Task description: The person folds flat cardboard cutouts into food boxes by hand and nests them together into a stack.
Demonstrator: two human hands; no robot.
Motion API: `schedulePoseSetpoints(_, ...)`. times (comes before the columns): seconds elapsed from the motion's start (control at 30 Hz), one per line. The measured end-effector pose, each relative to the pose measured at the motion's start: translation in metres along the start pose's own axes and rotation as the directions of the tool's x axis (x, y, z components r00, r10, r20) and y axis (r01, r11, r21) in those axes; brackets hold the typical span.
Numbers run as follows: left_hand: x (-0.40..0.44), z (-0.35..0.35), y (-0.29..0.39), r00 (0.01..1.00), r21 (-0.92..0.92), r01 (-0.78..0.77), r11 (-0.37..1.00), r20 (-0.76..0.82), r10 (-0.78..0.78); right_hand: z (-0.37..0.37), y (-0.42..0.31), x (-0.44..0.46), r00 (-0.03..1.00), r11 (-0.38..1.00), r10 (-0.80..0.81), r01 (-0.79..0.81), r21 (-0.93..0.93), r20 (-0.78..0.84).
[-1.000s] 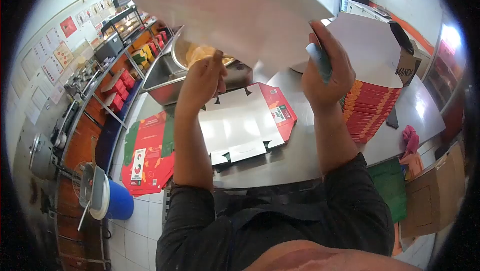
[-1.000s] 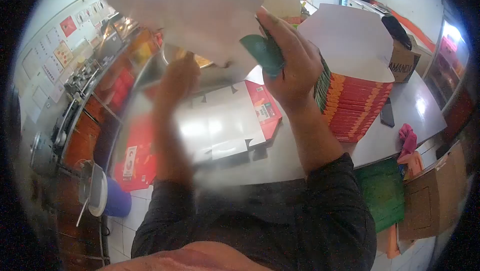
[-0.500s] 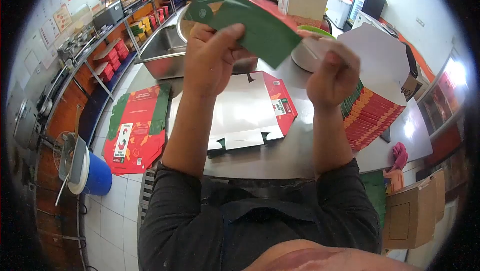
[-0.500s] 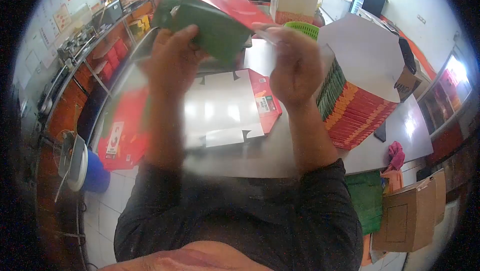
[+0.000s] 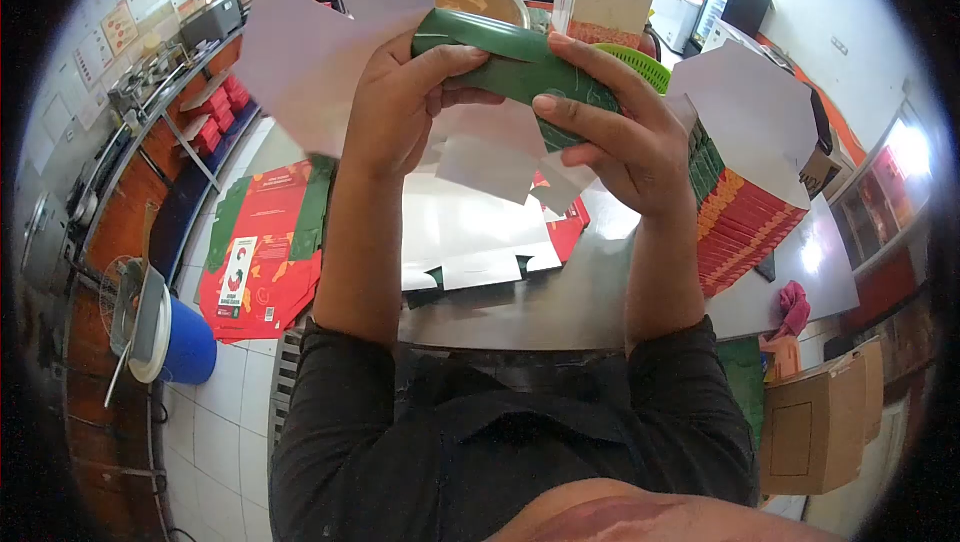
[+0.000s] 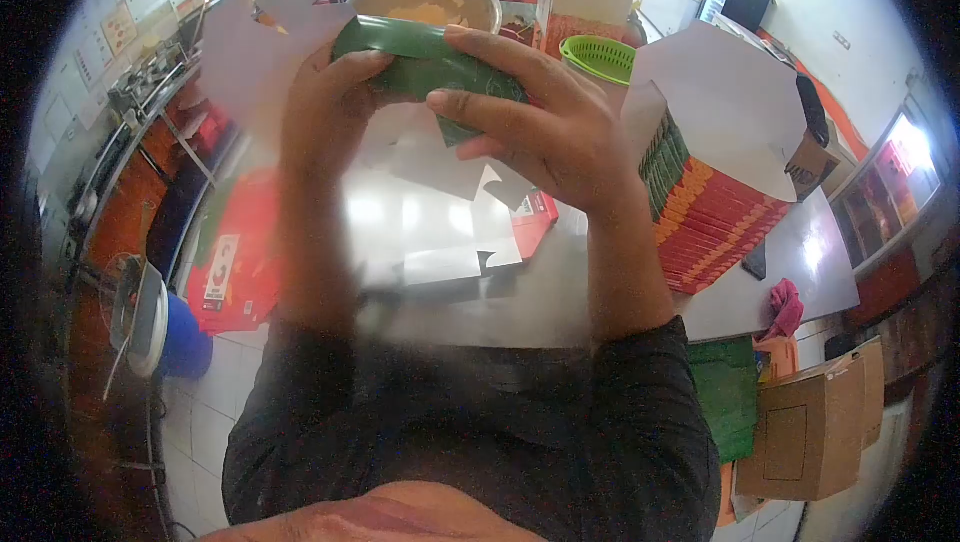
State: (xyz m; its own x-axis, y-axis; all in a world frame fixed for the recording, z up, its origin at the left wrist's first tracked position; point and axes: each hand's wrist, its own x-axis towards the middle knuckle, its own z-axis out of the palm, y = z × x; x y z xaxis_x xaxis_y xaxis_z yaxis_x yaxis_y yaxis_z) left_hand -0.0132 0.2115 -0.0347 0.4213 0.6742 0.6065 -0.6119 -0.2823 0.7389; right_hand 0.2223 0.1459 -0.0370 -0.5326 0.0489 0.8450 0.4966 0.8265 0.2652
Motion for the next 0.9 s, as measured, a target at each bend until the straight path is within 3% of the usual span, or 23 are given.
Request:
schedulePoseSetpoints(0.13, -0.006, 0.01, 0.004, 0.999, 0.193, 0.04, 0.98, 0.007, -0.042, 0.003, 0.0, 0.001, 0.995, 0.998, 0.058, -0.055, 0.04, -0.076)
schedulePoseSetpoints(0.23, -0.007, 0.012, 0.001, 0.998, 0.2, 0.061, 0.978, 0.022, -0.067, 0.0, 0.001, 0.001, 0.987, 0.989, 0.076, -0.056, 0.14, -0.14)
schedulePoseSetpoints(0.33, -0.008, 0.014, 0.001, 0.993, 0.095, 0.107, 0.99, 0.037, -0.111, 0.0, 0.002, 0.001, 0.982, 0.974, 0.09, -0.051, 0.222, -0.168)
schedulePoseSetpoints(0.43, -0.009, 0.022, -0.002, 0.999, 0.42, -0.044, 0.906, 0.044, 0.029, -0.004, 0.005, -0.001, 0.986, 0.98, 0.073, -0.043, 0.193, -0.151)
schedulePoseSetpoints(0.53, -0.015, 0.031, 0.004, 0.997, 0.376, 0.048, 0.925, 0.036, -0.066, -0.007, 0.004, 0.0, 0.987, 0.989, 0.063, -0.042, 0.145, -0.149)
schedulePoseSetpoints(0.63, -0.016, 0.029, 0.012, 0.981, 0.151, 0.17, 0.974, 0.067, -0.182, -0.012, -0.001, 0.003, 0.988, 0.996, 0.028, -0.014, 0.093, -0.151)
schedulePoseSetpoints(0.73, -0.015, 0.026, 0.012, 0.974, 0.019, 0.191, 0.981, 0.118, -0.192, -0.012, -0.002, 0.002, 0.991, 0.997, 0.02, -0.011, 0.07, -0.135)
schedulePoseSetpoints(0.83, -0.016, 0.031, 0.007, 0.989, 0.231, 0.134, 0.964, 0.035, -0.146, -0.011, 0.003, -0.001, 0.991, 0.997, 0.027, -0.017, 0.072, -0.133)
schedulePoseSetpoints(0.9, -0.016, 0.028, 0.005, 0.99, 0.277, 0.117, 0.954, 0.043, -0.134, -0.01, 0.004, -0.002, 0.99, 0.996, 0.029, -0.017, 0.088, -0.136)
